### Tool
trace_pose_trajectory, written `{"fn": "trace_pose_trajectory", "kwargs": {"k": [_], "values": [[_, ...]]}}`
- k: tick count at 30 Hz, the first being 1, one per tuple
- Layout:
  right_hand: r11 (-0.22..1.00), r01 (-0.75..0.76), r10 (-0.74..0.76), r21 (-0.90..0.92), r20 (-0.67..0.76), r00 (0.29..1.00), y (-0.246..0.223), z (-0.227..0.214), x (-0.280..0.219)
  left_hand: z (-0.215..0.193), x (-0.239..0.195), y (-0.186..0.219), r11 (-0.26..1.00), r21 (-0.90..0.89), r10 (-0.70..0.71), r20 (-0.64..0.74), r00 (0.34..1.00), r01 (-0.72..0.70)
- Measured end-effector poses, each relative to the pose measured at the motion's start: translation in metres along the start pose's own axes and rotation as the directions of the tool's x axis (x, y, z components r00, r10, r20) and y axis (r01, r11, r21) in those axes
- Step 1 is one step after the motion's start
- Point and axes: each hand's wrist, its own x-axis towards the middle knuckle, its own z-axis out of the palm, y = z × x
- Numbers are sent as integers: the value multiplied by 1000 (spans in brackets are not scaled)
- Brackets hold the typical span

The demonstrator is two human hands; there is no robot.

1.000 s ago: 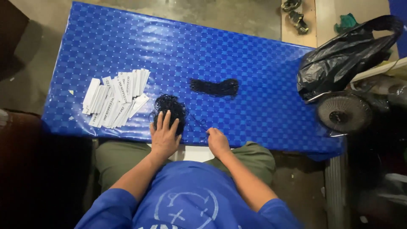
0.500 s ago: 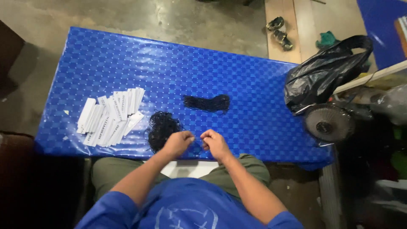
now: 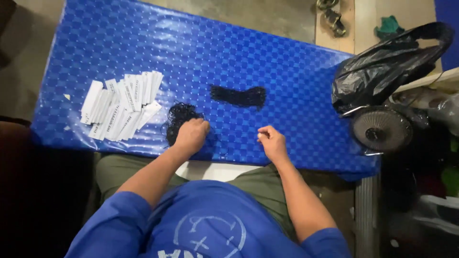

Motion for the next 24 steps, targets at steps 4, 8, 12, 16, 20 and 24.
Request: {"fn": "trace_pose_trajectory", "kwargs": {"k": [4,8,12,16,20,24], "values": [[952,261,-275,-159,-73,959,20,12,13,28,11,-5,997,66,48,-24,999,-47],[959,231,-250,-161,-109,962,31,30,39,43,29,-6,995,83,48,-28,998,-46],[961,230,-257,-156,-183,949,39,43,67,50,52,-4,998,58,10,-83,997,-5],[978,149,-175,-149,-179,968,53,51,69,42,55,-6,997,49,-52,-53,997,55],[975,183,-210,-125,-257,943,43,45,47,10,50,-10,990,-45,-136,-126,983,132],[935,295,-343,-199,-286,895,61,51,39,-17,38,3,998,-2,-55,-217,975,56]]}}
